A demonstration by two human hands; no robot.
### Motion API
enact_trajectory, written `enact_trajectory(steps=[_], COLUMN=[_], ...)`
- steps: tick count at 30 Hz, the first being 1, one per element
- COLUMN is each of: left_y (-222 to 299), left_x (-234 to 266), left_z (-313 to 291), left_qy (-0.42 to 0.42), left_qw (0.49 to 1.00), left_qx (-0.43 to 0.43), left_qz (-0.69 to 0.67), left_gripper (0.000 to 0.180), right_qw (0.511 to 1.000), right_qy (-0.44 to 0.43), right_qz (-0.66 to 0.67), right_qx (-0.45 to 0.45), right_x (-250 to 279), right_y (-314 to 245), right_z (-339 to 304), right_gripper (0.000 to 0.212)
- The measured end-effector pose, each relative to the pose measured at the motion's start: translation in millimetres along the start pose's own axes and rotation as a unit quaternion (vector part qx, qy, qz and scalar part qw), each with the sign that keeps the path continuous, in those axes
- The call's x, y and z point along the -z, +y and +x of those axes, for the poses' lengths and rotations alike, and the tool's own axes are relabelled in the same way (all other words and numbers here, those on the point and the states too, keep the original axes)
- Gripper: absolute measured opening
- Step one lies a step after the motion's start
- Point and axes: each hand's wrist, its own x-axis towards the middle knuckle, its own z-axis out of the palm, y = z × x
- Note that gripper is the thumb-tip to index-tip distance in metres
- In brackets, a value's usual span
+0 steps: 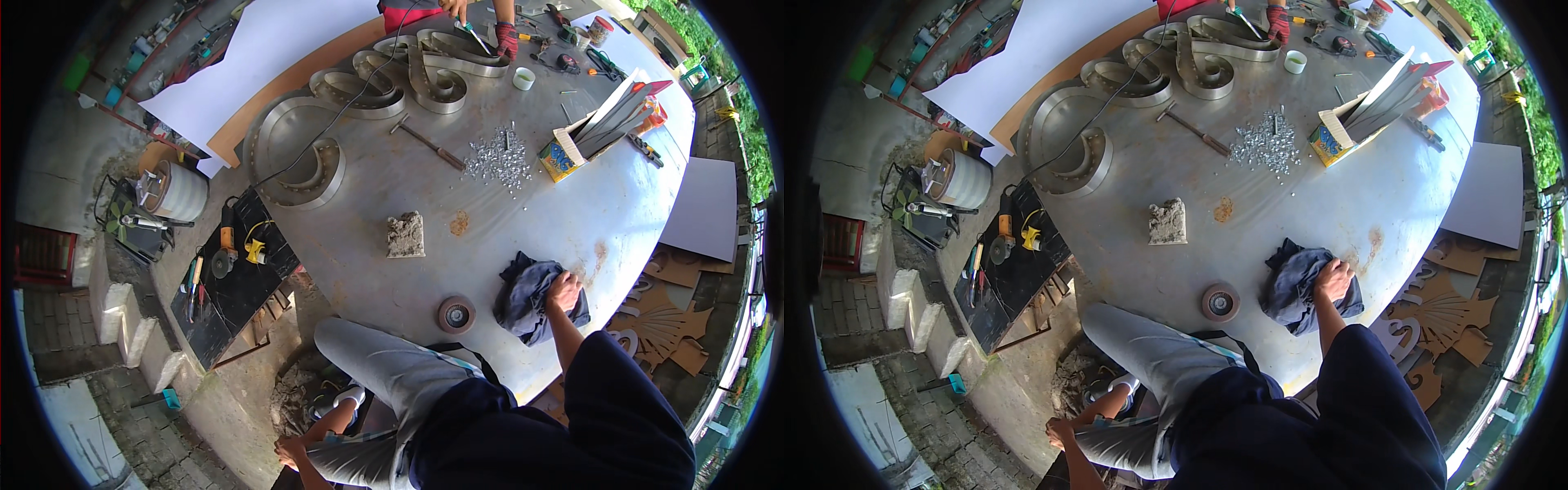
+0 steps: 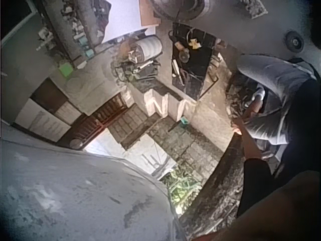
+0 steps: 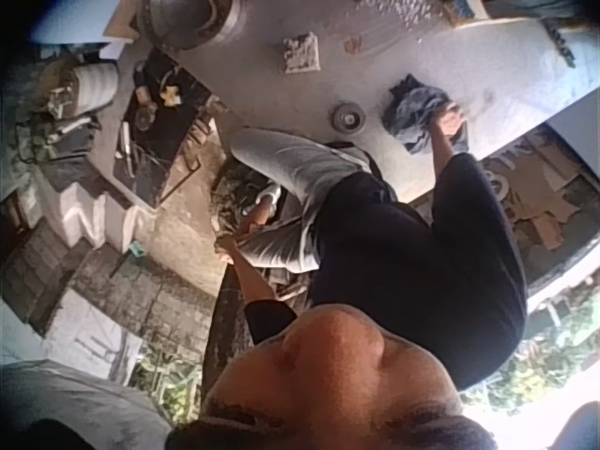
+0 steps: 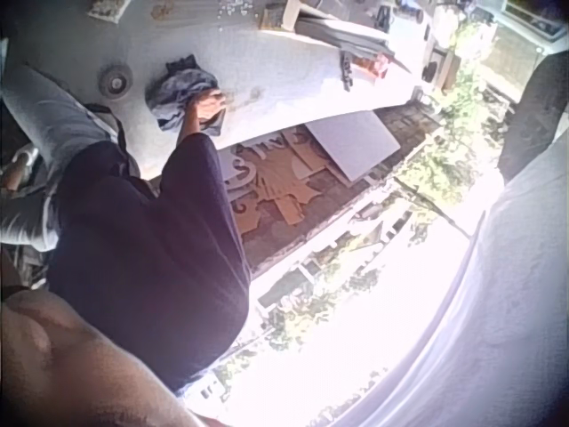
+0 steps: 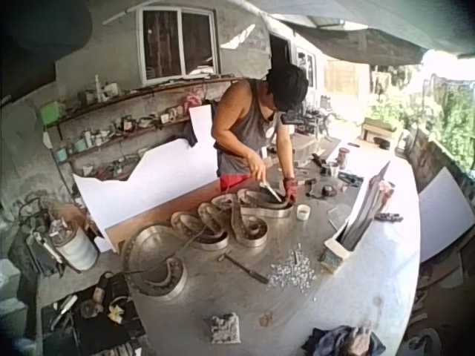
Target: Assembling and soldering components of a metal sign at a workshop table.
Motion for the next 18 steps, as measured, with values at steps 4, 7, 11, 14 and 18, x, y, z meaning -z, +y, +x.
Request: enact_trajectory(steps=[4, 7, 11, 14, 18], left_y=[0.1, -2.4, 0.4, 2.3, 0.5], left_x=[-2.7, -8.9, -2.7, -1.9, -1.9], left_z=[2.4, 7.9, 1.3, 1.1, 3.0], left_qy=[0.001, -0.003, 0.011, 0.001, -0.006], left_qw=[1.000, 1.000, 1.000, 1.000, 1.000], left_qx=[-0.001, 0.004, -0.001, -0.001, 0.017], left_qz=[0.000, -0.006, -0.009, -0.002, 0.001], left_gripper=[0.023, 0.024, 0.025, 0.026, 0.025], right_qw=[1.000, 1.000, 1.000, 1.000, 1.000], right_qy=[-0.005, -0.008, -0.011, -0.011, -0.018], right_qz=[-0.003, -0.001, -0.004, -0.004, -0.008], right_qx=[-0.009, -0.006, -0.013, -0.012, -0.014], right_x=[3.5, 4.4, 8.3, 7.6, 2.7], right_y=[-1.7, -2.5, -6.7, -5.3, -2.0], right_z=[-0.3, -1.1, -3.0, -2.2, -0.9], right_gripper=[0.037, 0.037, 0.038, 0.038, 0.040])
